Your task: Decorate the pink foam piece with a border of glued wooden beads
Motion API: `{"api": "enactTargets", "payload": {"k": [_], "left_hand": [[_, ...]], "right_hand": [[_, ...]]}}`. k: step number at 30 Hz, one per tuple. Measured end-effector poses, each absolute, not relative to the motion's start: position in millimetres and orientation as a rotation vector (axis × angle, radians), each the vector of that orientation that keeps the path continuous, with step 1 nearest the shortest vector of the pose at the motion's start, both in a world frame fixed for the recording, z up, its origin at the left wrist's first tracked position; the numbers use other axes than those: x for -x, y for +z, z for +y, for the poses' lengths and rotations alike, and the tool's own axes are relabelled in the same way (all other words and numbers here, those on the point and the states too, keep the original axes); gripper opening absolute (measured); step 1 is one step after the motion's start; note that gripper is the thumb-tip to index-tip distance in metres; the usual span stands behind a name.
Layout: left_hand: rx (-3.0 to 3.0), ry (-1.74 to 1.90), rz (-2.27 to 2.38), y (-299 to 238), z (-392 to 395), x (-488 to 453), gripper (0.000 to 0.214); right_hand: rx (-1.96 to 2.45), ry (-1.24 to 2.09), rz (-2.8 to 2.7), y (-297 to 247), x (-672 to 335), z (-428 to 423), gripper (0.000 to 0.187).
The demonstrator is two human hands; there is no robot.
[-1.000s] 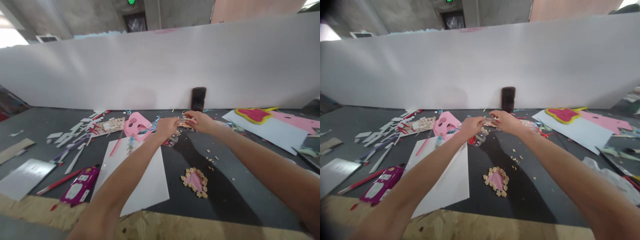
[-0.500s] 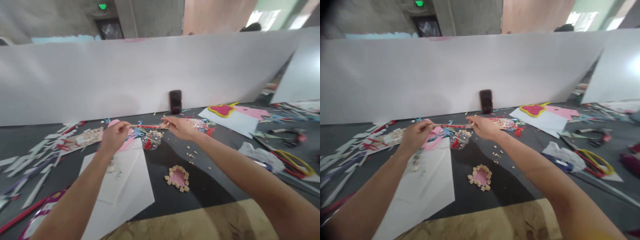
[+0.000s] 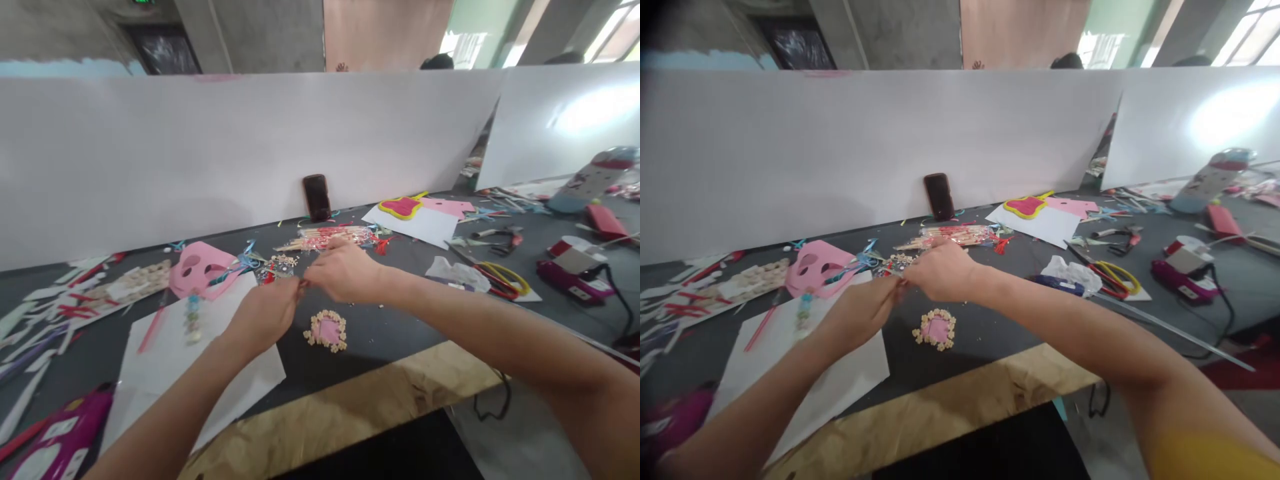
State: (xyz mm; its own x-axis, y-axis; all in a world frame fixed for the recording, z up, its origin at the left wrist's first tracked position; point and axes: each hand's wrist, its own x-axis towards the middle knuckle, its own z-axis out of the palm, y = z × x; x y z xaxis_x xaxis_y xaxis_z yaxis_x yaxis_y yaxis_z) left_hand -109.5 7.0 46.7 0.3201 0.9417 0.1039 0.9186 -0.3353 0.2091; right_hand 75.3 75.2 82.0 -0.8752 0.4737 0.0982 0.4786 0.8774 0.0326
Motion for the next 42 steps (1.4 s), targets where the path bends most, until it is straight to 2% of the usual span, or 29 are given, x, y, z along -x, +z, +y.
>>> {"api": "enactTargets", "payload": {"k": [3, 5, 7, 10, 11, 13, 16, 18, 20, 22, 25, 26, 27, 32, 38, 42], "left_hand": [[-2.393, 0.384, 1.748, 50.6, 13.8, 101.9, 0.029], [-2.247, 0.435, 1.757, 49.5, 15.5, 108.1, 0.033], [-2.067, 0.497, 1.702, 45.6, 13.4, 114.5, 0.036], [-1.965, 0.542, 1.579, 37.8, 6.8, 111.2, 0.037], [-1.991, 0.537, 1.534, 35.6, 4.7, 107.5, 0.036], [-2.086, 0.516, 1.47, 32.1, 1.9, 102.5, 0.035], [-2.204, 0.432, 1.625, 27.3, 5.0, 116.6, 0.034], [-2.169, 0.272, 1.992, 22.9, 13.5, 141.4, 0.032], [-2.073, 0.241, 2.213, 18.1, 26.4, 169.0, 0.034], [-1.999, 0.207, 2.336, 14.4, 40.5, 188.3, 0.035], [-1.959, 0.147, 2.448, 14.5, 54.1, 185.8, 0.066], [-2.02, 0.154, 2.455, 16.2, 55.2, 176.5, 0.073], [-2.133, 0.209, 2.373, 18.5, 54.5, 164.0, 0.07], [-2.353, 0.617, 1.615, 27.5, 41.4, 102.8, 0.043], [-2.304, 0.571, 1.77, 22.3, 41.2, 112.7, 0.029], [-2.259, 0.566, 1.738, 17.7, 41.9, 120.0, 0.032]], "right_hand": [[0.847, -0.034, -2.773, 87.3, -92.2, 83.1, 0.016], [0.914, 0.216, -2.363, 86.7, -112.0, 93.9, 0.035], [1.012, 0.333, -2.17, 77.6, -129.2, 99.5, 0.037], [0.968, 1.27, -1.847, 50.9, -135.8, 89.6, 0.04], [0.915, 1.491, -1.733, 42.4, -133.7, 83.6, 0.04], [0.851, 1.658, -1.477, 32.9, -130.2, 74.6, 0.036], [0.829, 1.554, -1.224, 40.5, -141.5, 78.8, 0.032], [0.865, 1.355, -1.103, 51.1, -159.4, 89.2, 0.031], [0.969, 1.159, -1.167, 56.0, -175.4, 96.6, 0.03], [1.042, 1.105, -1.313, 51.9, -181.1, 97.1, 0.031], [1.082, 1.13, -1.445, 37.1, -166.6, 91.2, 0.036], [1.087, 1.134, -1.47, 32.8, -157.1, 90.0, 0.038], [1.086, 1.142, -1.489, 29.5, -146.3, 89.8, 0.039], [0.93, 1.389, -1.546, 28.2, -95.3, 98.2, 0.042], [0.914, 1.457, -1.448, 31.6, -94.6, 93.3, 0.039], [0.957, 1.484, -1.394, 32.6, -108.0, 89.8, 0.034]]}}
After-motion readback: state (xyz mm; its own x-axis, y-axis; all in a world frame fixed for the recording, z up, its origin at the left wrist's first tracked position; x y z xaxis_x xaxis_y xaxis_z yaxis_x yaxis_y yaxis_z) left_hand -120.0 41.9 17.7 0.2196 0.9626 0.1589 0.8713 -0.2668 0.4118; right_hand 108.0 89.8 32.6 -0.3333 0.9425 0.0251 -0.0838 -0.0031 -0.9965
